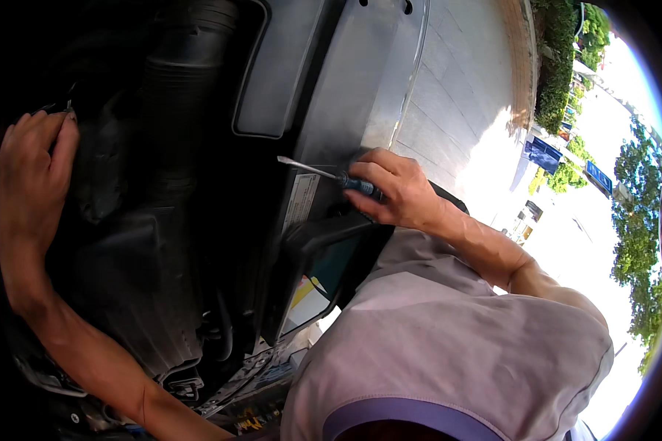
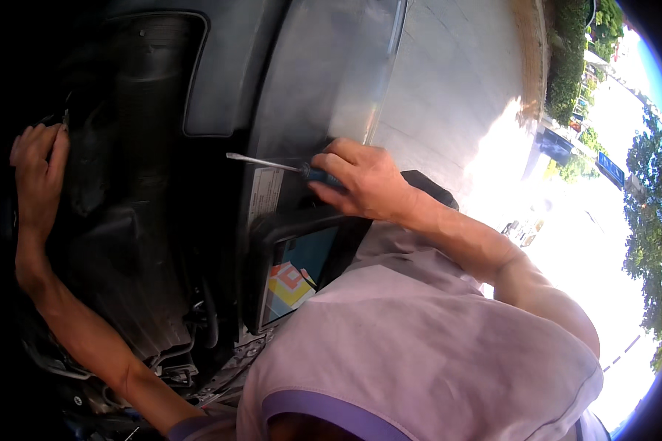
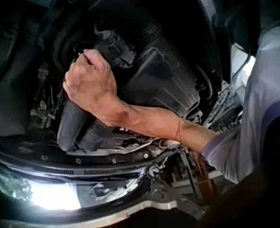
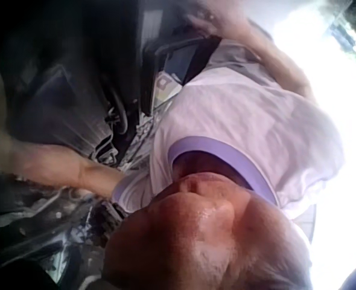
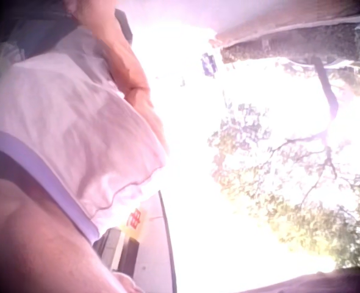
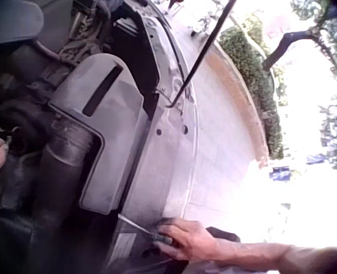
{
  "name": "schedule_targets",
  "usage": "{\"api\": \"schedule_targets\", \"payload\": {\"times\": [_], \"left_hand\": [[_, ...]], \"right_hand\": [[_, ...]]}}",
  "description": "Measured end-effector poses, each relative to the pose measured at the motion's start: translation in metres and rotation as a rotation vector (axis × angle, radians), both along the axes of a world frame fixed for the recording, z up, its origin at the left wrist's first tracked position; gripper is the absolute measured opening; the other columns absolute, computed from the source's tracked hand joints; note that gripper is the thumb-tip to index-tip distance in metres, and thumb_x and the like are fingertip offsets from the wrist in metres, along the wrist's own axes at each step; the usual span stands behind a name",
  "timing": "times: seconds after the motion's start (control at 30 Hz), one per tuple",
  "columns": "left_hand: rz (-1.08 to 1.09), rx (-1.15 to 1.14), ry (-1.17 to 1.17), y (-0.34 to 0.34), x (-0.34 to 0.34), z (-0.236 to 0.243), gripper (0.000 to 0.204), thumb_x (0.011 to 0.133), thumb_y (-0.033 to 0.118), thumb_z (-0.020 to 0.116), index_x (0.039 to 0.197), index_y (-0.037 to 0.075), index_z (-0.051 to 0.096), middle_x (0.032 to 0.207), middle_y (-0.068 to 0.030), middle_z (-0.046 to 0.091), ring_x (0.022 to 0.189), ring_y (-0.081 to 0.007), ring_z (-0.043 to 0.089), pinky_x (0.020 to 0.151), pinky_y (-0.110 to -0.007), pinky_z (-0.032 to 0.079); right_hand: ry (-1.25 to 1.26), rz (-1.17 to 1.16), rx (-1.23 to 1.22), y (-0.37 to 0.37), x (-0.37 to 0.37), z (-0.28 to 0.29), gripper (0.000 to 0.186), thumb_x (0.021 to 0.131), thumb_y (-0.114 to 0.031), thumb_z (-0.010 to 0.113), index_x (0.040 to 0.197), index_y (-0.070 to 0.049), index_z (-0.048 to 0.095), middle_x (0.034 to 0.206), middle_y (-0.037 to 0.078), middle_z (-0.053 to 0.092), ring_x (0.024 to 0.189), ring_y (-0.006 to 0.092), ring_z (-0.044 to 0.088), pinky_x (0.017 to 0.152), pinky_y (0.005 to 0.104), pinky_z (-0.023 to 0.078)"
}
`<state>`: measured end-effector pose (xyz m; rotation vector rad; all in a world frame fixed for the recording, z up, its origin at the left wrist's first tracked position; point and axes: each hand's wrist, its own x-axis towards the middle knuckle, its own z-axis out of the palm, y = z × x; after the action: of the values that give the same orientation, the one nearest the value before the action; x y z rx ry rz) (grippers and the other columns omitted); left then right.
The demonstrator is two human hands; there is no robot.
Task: The person manipulates a plastic casing and an air intake hose within a car engine bay, using a screwdriver to pry a connector and their hands to pull the components apart.
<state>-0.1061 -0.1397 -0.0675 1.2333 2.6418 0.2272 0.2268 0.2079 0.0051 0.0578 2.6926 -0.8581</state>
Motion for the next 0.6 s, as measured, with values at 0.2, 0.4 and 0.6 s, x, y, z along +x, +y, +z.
{"api": "schedule_targets", "payload": {"times": [0.2, 0.4, 0.6], "left_hand": [[0.028, -0.022, 0.038, 0.020, 0.009, 0.034, 0.031, 0.100, 0.016, 0.058, 0.074, 0.001, 0.062, 0.066, -0.0069, 0.056, 0.063, -0.0216, 0.053, 0.074, -0.038, 0.048], [-0.063, 0.155, 0.115, 0.030, 0.011, 0.033, 0.044, 0.095, 0.016, 0.060, 0.054, 0.005, 0.049, 0.053, -0.0073, 0.049, 0.054, -0.0218, 0.048, 0.067, -0.039, 0.048], [-0.056, 0.128, 0.070, 0.029, 0.008, 0.036, 0.044, 0.096, 0.016, 0.059, 0.055, 0.005, 0.053, 0.052, -0.0083, 0.054, 0.054, -0.0231, 0.053, 0.069, -0.039, 0.050]], "right_hand": [[-0.021, 0.159, 0.049, -0.010, -0.005, -0.005, 0.044, 0.076, -0.016, 0.088, 0.113, -0.004, 0.066, 0.107, 0.013, 0.064, 0.092, 0.0289, 0.065, 0.075, 0.0392, 0.055], [-0.067, 0.137, 0.076, -0.011, -0.002, 0.000, 0.057, 0.076, -0.020, 0.088, 0.123, -0.001, 0.062, 0.114, 0.018, 0.062, 0.100, 0.0347, 0.063, 0.084, 0.0429, 0.054], [0.016, 0.110, 0.044, -0.009, -0.010, 0.003, 0.058, 0.078, -0.020, 0.086, 0.125, 0.003, 0.061, 0.114, 0.021, 0.063, 0.103, 0.0367, 0.062, 0.088, 0.0431, 0.054]]}}
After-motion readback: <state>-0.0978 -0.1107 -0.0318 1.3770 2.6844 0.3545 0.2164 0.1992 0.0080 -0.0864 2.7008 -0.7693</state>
